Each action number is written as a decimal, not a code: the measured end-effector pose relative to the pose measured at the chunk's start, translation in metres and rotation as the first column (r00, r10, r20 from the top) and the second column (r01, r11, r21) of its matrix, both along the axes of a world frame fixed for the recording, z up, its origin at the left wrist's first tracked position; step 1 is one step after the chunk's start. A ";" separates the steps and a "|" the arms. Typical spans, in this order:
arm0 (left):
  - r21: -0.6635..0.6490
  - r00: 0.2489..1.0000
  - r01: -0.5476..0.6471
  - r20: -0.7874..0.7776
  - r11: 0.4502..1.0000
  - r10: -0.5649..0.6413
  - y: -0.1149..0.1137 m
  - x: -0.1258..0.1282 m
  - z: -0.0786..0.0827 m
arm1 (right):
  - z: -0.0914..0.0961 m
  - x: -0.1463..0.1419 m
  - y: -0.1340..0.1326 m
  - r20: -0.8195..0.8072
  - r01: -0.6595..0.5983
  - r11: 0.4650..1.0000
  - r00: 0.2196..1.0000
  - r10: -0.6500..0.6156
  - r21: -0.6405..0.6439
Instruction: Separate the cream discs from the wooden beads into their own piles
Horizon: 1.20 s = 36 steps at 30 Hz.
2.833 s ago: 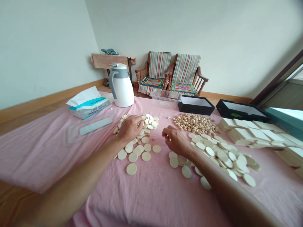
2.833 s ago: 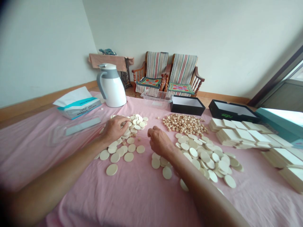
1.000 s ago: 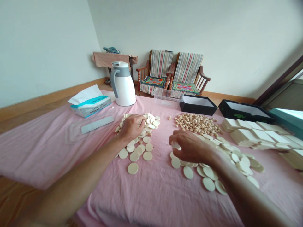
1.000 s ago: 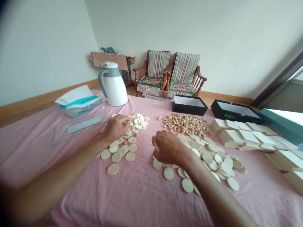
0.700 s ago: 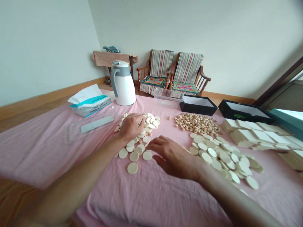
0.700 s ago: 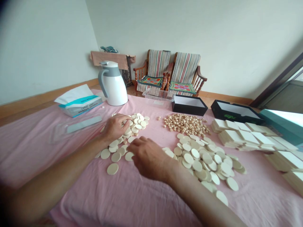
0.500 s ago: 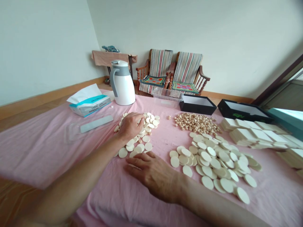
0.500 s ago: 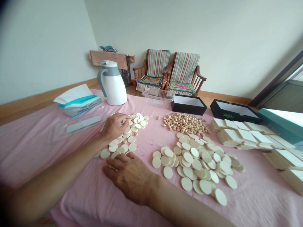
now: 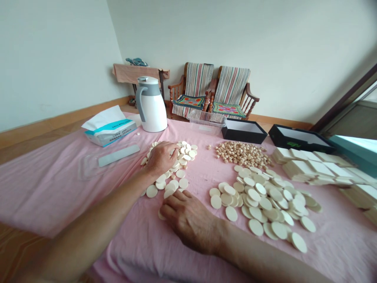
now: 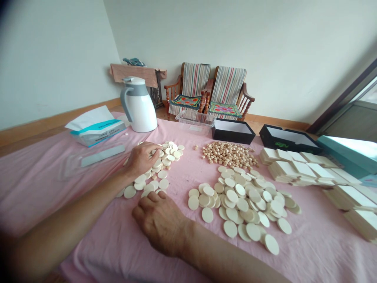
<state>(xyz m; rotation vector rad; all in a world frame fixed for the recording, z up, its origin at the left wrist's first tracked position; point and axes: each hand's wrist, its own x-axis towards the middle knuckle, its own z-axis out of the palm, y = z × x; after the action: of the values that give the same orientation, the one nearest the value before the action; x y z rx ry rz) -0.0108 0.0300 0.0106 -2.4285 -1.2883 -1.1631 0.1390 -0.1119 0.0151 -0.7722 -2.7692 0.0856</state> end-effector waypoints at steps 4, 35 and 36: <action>-0.013 1.000 -0.005 -0.010 1.000 0.005 0.000 0.000 0.000 | -0.002 -0.001 -0.002 -0.039 0.032 0.998 0.999 -0.034 -0.057; -0.037 1.000 -0.014 -0.022 0.999 0.014 -0.003 0.001 0.000 | 0.008 0.004 0.030 0.000 -0.029 0.999 1.000 0.029 0.035; -0.039 1.000 -0.015 -0.023 0.999 0.014 -0.003 0.001 0.001 | 0.006 0.000 0.030 0.015 -0.047 0.997 0.999 0.047 0.053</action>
<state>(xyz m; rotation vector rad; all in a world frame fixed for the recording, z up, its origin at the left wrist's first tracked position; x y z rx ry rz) -0.0097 0.0269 0.0115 -2.4483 -1.3328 -1.1139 0.1391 -0.0824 0.0208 -0.6971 -2.7913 0.0154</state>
